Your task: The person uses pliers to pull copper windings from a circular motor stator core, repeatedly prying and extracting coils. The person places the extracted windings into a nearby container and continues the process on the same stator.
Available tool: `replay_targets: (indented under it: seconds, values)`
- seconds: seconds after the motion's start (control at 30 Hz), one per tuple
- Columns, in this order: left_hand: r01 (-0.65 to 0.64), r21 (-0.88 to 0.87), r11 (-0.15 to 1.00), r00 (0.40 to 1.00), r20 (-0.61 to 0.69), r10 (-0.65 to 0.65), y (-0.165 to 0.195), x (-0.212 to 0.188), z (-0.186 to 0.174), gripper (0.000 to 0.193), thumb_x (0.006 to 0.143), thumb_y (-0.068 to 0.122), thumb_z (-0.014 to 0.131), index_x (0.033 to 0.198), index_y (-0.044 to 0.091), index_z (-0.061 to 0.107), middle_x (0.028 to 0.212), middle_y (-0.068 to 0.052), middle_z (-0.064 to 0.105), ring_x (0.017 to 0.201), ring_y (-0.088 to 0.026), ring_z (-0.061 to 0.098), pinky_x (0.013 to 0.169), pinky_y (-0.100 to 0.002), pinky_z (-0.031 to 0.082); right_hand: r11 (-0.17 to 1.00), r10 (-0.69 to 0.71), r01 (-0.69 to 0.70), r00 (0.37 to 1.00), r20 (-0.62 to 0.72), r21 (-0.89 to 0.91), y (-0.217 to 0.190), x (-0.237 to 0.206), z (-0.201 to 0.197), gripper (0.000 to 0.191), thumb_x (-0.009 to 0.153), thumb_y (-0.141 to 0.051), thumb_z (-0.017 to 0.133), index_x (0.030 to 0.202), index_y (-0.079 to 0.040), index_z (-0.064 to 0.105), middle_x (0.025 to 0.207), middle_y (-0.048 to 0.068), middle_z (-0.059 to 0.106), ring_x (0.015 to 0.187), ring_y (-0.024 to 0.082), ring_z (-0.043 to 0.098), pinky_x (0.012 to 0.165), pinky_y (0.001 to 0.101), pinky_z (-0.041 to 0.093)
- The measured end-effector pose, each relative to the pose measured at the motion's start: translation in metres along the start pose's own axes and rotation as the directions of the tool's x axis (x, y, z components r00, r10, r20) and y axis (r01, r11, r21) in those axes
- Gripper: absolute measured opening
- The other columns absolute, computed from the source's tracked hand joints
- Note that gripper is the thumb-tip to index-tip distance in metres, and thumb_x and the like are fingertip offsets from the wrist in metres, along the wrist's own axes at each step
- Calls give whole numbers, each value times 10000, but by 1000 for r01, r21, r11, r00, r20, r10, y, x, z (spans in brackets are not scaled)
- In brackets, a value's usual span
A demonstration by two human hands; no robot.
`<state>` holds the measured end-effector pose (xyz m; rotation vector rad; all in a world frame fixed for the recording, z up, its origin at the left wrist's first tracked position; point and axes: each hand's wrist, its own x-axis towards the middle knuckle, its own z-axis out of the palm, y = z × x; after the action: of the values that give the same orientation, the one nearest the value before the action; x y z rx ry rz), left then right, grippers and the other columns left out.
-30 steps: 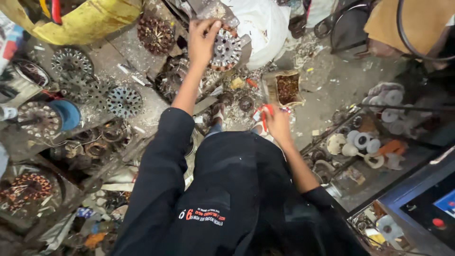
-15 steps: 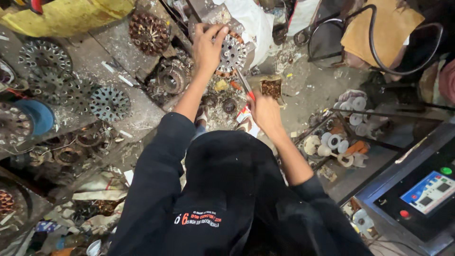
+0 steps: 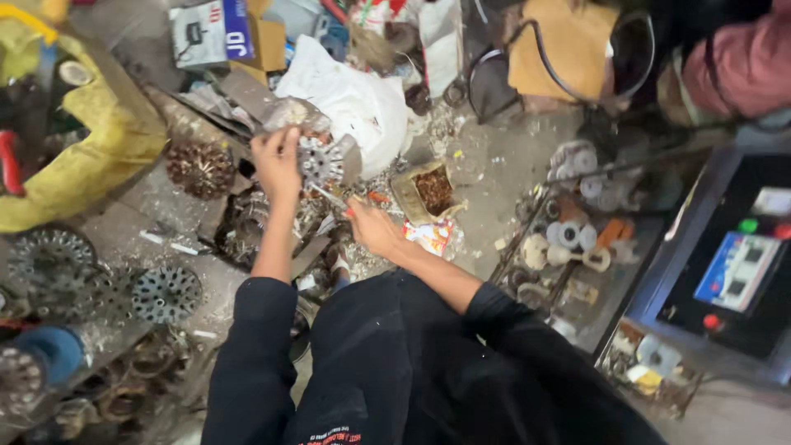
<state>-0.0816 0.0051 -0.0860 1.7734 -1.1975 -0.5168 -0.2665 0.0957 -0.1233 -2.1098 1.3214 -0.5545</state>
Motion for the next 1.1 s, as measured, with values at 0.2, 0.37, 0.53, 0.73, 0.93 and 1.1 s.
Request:
replay_targets:
  seconds: [0.2,0.37,0.53,0.73,0.93,1.1]
  values:
    - [-51,-139,989,998,40,57,-19,-6,2,429,1043,409,704,1138,-9,729,1162,-152,570,1090,-296,577,1001,-401,457,995,93,-86,977,-193,48,73,-81,0,294,812,-68,634,1098,-16,588,996,265,657,937,501,616,792,549,490]
    - [-50,-159,986,998,28,56,-17,-9,5,383,1043,378,708,1166,21,776,1172,-129,586,1094,-266,613,1017,-384,478,840,538,-532,842,34,-101,167,-158,0,483,766,-37,675,1241,-4,589,1096,279,703,1031,455,675,849,501,555]
    - [89,-240,967,980,-155,-128,-9,-19,19,389,1012,382,734,1181,35,779,1173,-122,608,1100,-240,620,1011,-386,474,716,690,-517,428,583,-468,210,-218,-13,392,739,-296,828,958,27,790,902,231,729,823,371,723,723,457,566]
    - [-113,-52,992,989,91,118,-11,-3,-3,292,918,330,886,1031,84,778,973,-42,694,931,-187,640,843,-334,518,747,628,-650,759,172,143,156,-186,-17,369,885,-348,703,1066,-27,699,858,237,709,797,434,690,705,518,539]
    - [35,-88,995,998,-41,-39,-6,-7,-4,310,938,431,770,1145,206,825,1144,-124,562,1008,-267,604,878,-360,502,952,307,-307,948,85,-21,61,-91,-23,328,1042,-375,573,1128,-70,658,878,270,700,818,505,669,707,583,504]
    - [140,-89,986,987,-62,-146,-9,-12,-3,337,930,504,723,1126,245,814,1155,-85,572,991,-241,656,892,-356,530,959,277,-265,951,135,-102,9,-54,-24,320,1020,-376,583,1087,-75,668,850,270,701,803,509,663,706,594,512]
